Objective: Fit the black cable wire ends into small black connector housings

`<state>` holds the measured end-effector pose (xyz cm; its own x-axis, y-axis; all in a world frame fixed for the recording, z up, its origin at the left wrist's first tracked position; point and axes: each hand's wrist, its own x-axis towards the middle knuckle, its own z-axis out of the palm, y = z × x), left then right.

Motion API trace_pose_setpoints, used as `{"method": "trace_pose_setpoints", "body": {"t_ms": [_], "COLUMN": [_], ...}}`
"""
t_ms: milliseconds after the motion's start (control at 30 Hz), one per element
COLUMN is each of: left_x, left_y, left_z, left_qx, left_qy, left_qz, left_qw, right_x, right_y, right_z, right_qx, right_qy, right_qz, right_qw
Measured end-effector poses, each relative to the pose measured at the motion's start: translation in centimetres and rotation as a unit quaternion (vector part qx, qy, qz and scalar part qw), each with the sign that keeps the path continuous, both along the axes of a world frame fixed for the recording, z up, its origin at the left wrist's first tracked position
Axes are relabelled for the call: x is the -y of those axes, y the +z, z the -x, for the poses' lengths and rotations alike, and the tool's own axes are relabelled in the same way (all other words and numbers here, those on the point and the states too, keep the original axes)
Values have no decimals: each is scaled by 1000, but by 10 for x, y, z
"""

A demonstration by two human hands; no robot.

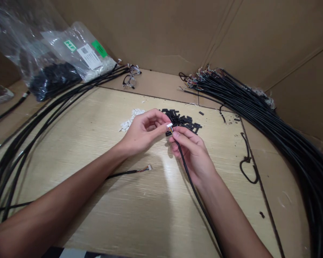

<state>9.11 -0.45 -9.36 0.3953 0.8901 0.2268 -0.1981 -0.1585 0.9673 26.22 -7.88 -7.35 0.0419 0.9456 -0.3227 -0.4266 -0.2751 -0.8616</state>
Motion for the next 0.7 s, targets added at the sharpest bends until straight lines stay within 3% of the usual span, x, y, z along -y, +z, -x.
{"method": "trace_pose_setpoints", "body": {"t_ms": [233,467,700], "left_x": [4,3,3], "left_y": [8,6,5], "left_z": [3,0,1], "left_qx": [27,32,22], "left_qy": [-15,-26,-28], "left_qz": [3,-8,5], "left_qw": [1000,999,999], "right_x": [0,0,0], "right_y": [1,4,2], "right_z": [1,4,5], "right_qx": [-2,-14,3], "right_qy": [-4,-19,-64], "right_qz": [-8,11,-16], "right_qw": [1000,1000,998]}}
